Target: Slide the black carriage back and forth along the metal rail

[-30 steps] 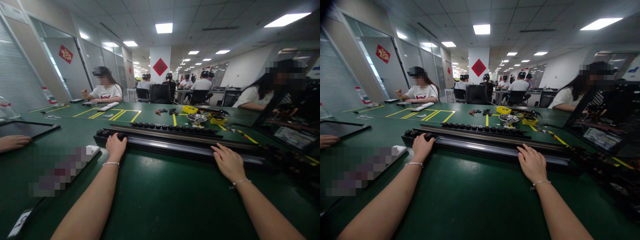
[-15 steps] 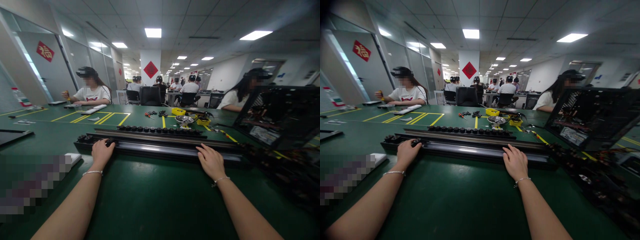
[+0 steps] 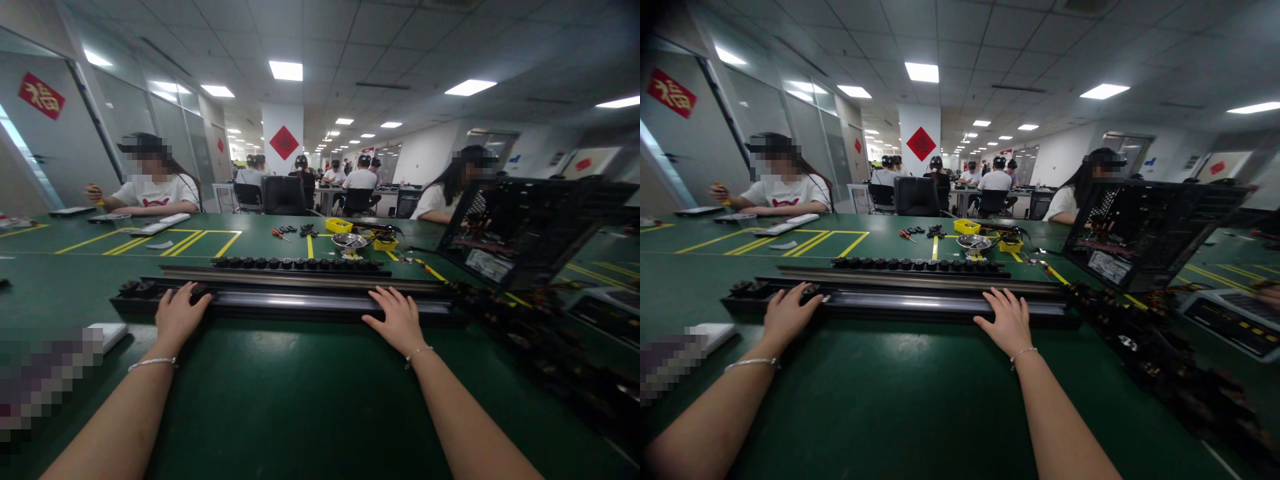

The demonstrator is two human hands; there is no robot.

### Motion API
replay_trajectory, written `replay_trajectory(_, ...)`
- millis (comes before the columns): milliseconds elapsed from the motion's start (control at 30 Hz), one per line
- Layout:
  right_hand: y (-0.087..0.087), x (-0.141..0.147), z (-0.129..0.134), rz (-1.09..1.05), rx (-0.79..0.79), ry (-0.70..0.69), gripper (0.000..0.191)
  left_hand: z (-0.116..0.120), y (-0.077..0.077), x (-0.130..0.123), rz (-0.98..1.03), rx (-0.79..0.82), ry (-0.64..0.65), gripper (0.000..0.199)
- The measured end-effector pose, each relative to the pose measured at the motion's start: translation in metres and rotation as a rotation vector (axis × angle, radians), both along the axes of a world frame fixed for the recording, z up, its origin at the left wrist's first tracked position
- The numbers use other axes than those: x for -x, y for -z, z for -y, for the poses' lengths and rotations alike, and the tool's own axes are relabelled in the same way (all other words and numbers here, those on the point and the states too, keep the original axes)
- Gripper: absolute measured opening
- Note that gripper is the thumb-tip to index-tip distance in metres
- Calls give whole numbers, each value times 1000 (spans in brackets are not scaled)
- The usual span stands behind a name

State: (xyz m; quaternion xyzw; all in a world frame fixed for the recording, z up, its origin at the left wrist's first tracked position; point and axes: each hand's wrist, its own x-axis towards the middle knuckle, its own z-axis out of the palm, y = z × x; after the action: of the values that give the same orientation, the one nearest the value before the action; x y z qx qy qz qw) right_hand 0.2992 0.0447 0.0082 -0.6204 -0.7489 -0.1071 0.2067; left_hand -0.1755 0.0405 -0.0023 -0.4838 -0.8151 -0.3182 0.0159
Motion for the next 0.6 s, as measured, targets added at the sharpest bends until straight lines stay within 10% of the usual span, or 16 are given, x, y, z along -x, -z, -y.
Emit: replay_trajectory(600,-3,3,2,-74,20,34,50,11,-18,-19,-47,99,-29,48)
